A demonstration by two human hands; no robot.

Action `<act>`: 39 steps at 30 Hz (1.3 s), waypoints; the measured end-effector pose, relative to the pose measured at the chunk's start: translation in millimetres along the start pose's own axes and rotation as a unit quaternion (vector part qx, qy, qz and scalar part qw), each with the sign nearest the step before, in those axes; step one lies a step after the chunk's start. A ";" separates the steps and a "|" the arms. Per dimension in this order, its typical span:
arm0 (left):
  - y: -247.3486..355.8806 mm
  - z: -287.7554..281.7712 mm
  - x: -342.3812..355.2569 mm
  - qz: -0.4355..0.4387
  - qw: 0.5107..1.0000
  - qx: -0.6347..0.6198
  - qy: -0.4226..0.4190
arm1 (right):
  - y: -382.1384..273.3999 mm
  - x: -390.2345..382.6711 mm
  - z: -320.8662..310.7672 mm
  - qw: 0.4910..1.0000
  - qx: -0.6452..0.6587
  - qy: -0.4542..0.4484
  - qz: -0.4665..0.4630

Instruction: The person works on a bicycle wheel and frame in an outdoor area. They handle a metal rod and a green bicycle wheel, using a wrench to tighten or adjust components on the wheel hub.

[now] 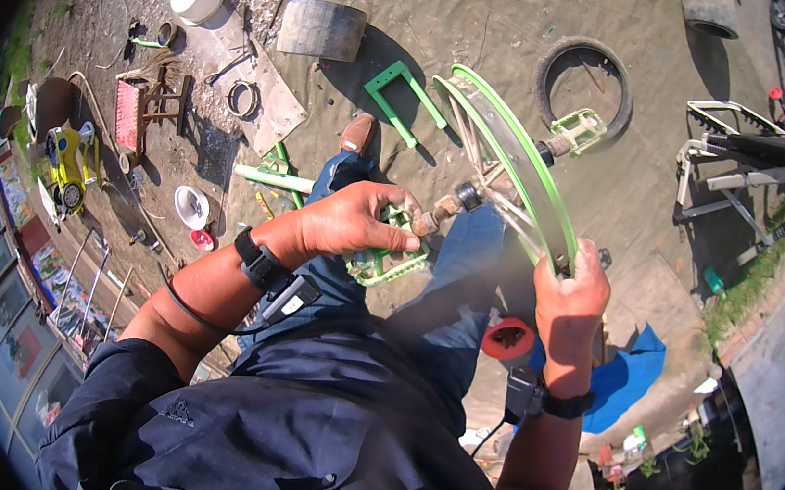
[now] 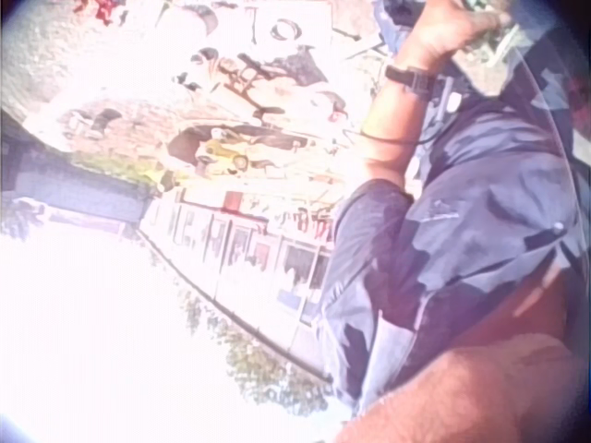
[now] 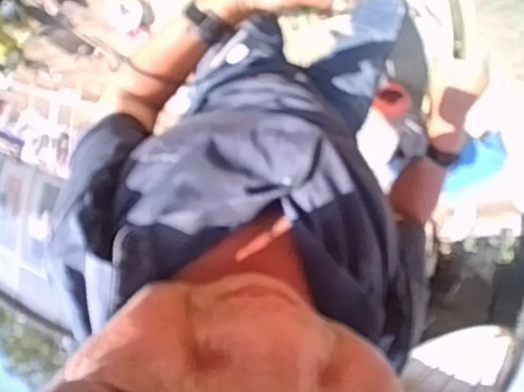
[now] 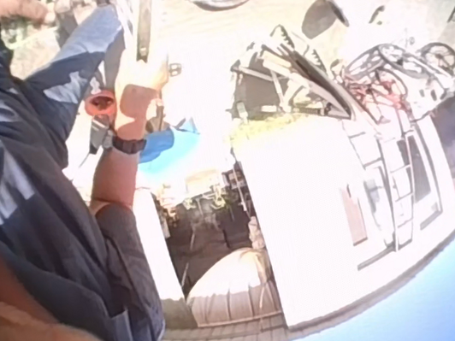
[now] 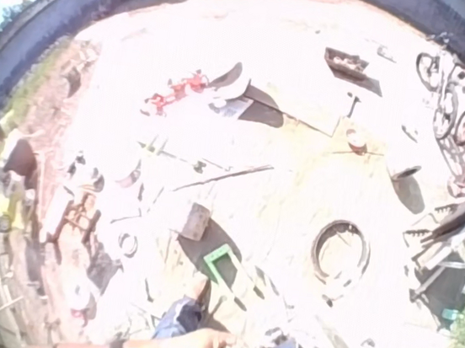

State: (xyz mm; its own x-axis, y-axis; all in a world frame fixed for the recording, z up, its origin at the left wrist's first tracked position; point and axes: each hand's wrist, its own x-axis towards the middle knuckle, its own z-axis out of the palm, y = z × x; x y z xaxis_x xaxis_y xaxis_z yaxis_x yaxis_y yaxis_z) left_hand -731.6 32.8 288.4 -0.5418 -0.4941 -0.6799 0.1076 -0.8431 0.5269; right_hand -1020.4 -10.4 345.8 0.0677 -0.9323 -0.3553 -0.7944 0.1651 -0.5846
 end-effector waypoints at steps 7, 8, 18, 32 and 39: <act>0.8 -0.6 -3.4 0.004 1.000 0.011 0.002 | -4.1 0.5 2.0 1.000 0.019 0.002 0.008; 0.7 -0.6 -3.9 0.007 1.000 0.013 0.003 | -5.4 0.4 2.1 1.000 0.025 0.000 0.016; 6.5 -2.1 -6.8 0.000 1.000 0.011 0.008 | -8.6 6.1 2.6 1.000 0.011 0.002 0.008; 13.4 0.6 -4.1 -0.005 0.999 0.038 0.010 | -7.0 5.8 -1.6 0.999 0.037 -0.001 0.024; 18.6 0.5 -7.3 -0.007 0.999 0.036 -0.004 | -19.0 5.7 -5.2 1.000 0.025 -0.002 -0.004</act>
State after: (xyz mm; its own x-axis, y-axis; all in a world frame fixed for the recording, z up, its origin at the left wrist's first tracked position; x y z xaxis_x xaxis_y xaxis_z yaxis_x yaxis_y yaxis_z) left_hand -726.1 20.8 303.4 -0.5501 -0.4805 -0.6830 0.0404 -0.8322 0.5530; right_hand -1008.1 -20.6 358.7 0.0761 -0.9327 -0.3525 -0.7623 0.1734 -0.6236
